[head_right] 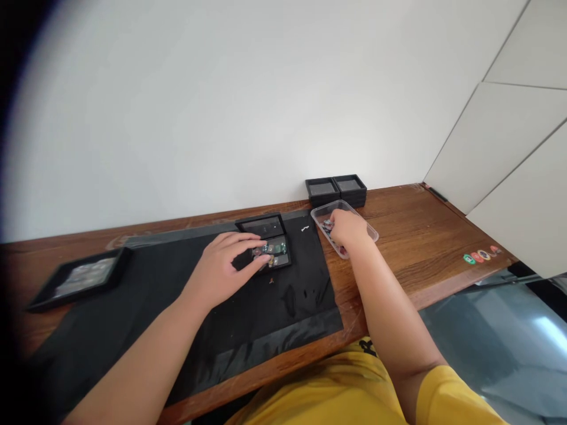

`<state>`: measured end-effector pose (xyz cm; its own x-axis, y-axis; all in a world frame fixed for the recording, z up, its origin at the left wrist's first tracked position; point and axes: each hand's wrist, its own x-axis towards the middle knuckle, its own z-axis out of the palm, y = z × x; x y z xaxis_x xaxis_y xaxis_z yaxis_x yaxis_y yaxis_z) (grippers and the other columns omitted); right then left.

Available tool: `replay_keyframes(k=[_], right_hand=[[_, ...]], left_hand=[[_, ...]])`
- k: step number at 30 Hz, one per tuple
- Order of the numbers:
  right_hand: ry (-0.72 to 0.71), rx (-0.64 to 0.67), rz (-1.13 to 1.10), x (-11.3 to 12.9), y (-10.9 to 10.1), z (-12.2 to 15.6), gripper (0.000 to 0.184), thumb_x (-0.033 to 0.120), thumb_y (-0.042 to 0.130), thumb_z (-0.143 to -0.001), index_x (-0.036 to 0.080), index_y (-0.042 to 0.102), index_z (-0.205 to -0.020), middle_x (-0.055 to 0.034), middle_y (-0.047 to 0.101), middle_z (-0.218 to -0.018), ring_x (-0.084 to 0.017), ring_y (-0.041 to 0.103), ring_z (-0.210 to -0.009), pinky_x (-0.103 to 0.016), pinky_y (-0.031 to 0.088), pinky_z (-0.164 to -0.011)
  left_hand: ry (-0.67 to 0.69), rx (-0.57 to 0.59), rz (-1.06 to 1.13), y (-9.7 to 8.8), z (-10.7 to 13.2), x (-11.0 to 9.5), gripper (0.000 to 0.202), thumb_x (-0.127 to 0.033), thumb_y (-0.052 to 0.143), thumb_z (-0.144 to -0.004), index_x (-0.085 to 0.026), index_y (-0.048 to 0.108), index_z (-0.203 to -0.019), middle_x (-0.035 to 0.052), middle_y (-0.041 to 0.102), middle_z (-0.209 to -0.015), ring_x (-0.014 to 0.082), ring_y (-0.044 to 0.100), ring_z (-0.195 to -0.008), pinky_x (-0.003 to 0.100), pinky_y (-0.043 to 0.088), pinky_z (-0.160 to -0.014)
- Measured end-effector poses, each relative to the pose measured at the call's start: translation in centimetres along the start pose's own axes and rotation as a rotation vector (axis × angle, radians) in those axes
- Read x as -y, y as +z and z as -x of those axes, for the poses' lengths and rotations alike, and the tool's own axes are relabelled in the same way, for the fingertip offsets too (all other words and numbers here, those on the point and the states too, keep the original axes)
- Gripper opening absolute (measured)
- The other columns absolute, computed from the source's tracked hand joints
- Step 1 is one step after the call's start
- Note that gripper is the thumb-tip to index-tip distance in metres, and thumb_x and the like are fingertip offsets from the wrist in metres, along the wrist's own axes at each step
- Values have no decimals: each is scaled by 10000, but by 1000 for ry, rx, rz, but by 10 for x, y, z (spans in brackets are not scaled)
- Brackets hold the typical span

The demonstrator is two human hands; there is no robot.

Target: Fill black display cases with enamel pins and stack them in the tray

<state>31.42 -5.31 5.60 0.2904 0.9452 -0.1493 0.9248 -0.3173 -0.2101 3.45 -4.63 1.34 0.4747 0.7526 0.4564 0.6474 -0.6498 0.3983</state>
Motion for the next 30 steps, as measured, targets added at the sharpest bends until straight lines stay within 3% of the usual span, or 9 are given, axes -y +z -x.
replay_keyframes(k=[4, 8, 13, 19, 23, 30], right_hand=[[13, -69, -48, 0, -1, 0, 383, 150, 615, -814, 276, 665, -1172, -64, 721, -1156, -242, 671, -1006, -331, 480, -811], [-11, -171, -98, 3, -5, 3, 399, 124, 581, -826, 255, 675, -1191, -79, 725, -1148, -247, 650, -1043, -336, 476, -830], [-28, -283, -156, 5, -10, 4, 327, 176, 552, -894, 224, 684, -1190, -85, 738, -1125, -264, 639, -1065, -360, 471, -840], [-61, -341, -187, 6, -11, 6, 335, 121, 511, -909, 210, 699, -1171, -88, 744, -1144, -272, 646, -1082, -380, 457, -891], [-116, -391, -212, 8, -12, 7, 318, 90, 500, -900, 217, 720, -1093, -65, 769, -1043, -255, 665, -1035, -405, 435, -948], [-202, -460, -457, 7, -10, 7, 219, 148, 542, -908, 198, 716, -1031, -70, 763, -1065, -212, 676, -966, -345, 485, -881]], left_hand=[[9, -33, 23, -6, -1, 6, 295, -444, 575, -909, -236, 783, -934, 85, 754, -1066, 293, 637, -1050, 496, 503, -968], [67, 8, 2, 0, 0, 2, 228, -393, 617, -885, -282, 799, -806, 58, 755, -1032, 283, 625, -999, 503, 499, -931], [100, 67, -56, 13, -4, -5, 154, -302, 667, -879, -311, 808, -818, 35, 753, -1081, 290, 593, -1046, 508, 474, -931], [70, 70, -63, 14, -4, -6, 134, -335, 675, -887, -297, 803, -903, 42, 754, -1084, 289, 599, -1060, 498, 468, -939], [51, 5, -56, 10, -4, -9, 199, -375, 637, -910, -259, 788, -967, 69, 747, -1102, 302, 596, -1094, 505, 468, -950], [19, -116, -16, 2, -4, -7, 240, -385, 590, -929, -236, 778, -932, 78, 756, -1041, 281, 628, -1026, 479, 493, -940]])
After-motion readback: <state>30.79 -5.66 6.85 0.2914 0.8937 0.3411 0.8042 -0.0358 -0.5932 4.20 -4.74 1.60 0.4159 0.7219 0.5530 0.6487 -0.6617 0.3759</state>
